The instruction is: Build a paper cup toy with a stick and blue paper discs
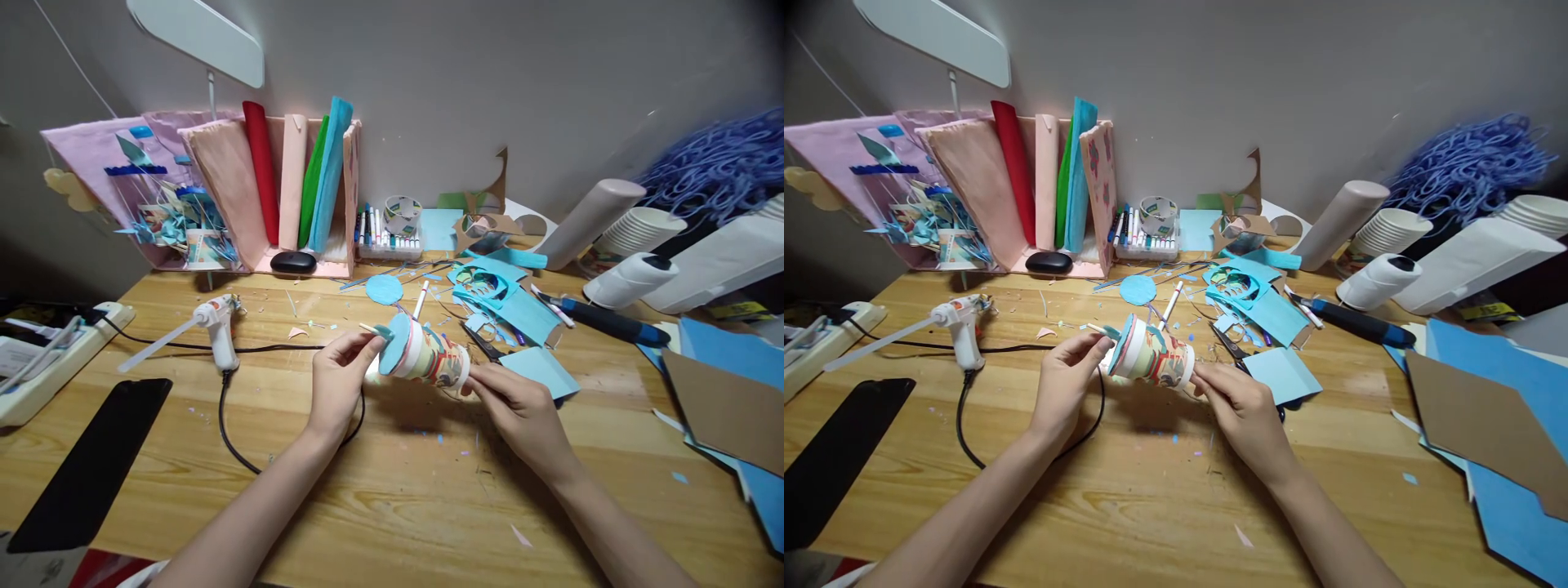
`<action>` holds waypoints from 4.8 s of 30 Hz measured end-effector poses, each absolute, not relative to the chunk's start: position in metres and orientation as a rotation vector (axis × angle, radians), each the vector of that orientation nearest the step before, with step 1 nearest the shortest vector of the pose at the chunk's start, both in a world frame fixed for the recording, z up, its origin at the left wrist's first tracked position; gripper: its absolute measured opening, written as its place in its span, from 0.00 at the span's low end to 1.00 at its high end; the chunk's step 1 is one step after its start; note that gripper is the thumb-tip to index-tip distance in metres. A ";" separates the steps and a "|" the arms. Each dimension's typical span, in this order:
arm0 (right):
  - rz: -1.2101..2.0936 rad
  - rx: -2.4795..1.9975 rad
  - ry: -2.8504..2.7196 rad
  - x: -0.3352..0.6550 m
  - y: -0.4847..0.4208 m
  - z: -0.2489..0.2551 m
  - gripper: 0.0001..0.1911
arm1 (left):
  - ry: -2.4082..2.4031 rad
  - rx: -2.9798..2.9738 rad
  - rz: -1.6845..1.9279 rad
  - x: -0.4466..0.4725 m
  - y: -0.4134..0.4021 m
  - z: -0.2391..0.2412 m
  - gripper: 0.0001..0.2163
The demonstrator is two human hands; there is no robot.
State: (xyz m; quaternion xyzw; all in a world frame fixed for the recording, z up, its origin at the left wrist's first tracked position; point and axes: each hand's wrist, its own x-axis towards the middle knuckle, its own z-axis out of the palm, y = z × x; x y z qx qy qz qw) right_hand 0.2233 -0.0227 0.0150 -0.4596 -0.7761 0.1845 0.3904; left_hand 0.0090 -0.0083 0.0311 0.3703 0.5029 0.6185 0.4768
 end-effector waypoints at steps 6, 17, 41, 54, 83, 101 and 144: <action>0.645 -1.196 -1.983 0.225 -0.024 0.017 0.11 | 1.255 0.969 1.506 0.006 -0.008 0.029 0.06; 1.216 -1.288 -1.900 0.227 -0.024 0.026 0.21 | 1.214 1.116 1.493 0.004 -0.009 0.035 0.05; 1.727 -1.122 -1.705 0.227 -0.024 0.016 0.21 | 1.135 0.960 1.480 0.004 -0.011 0.035 0.06; 1.764 -1.105 -1.670 0.224 -0.030 0.013 0.18 | 1.051 0.848 1.457 0.005 -0.010 0.034 0.08; 1.086 -1.212 -1.885 0.225 -0.033 0.022 0.09 | 1.059 0.955 1.447 0.002 -0.010 0.032 0.08; 1.227 -1.168 -1.861 0.226 -0.034 0.025 0.09 | 0.910 0.812 1.482 0.003 -0.009 0.034 0.07; 1.145 -1.124 -1.944 0.228 -0.035 0.028 0.10 | 0.782 0.855 1.336 0.001 -0.012 0.035 0.12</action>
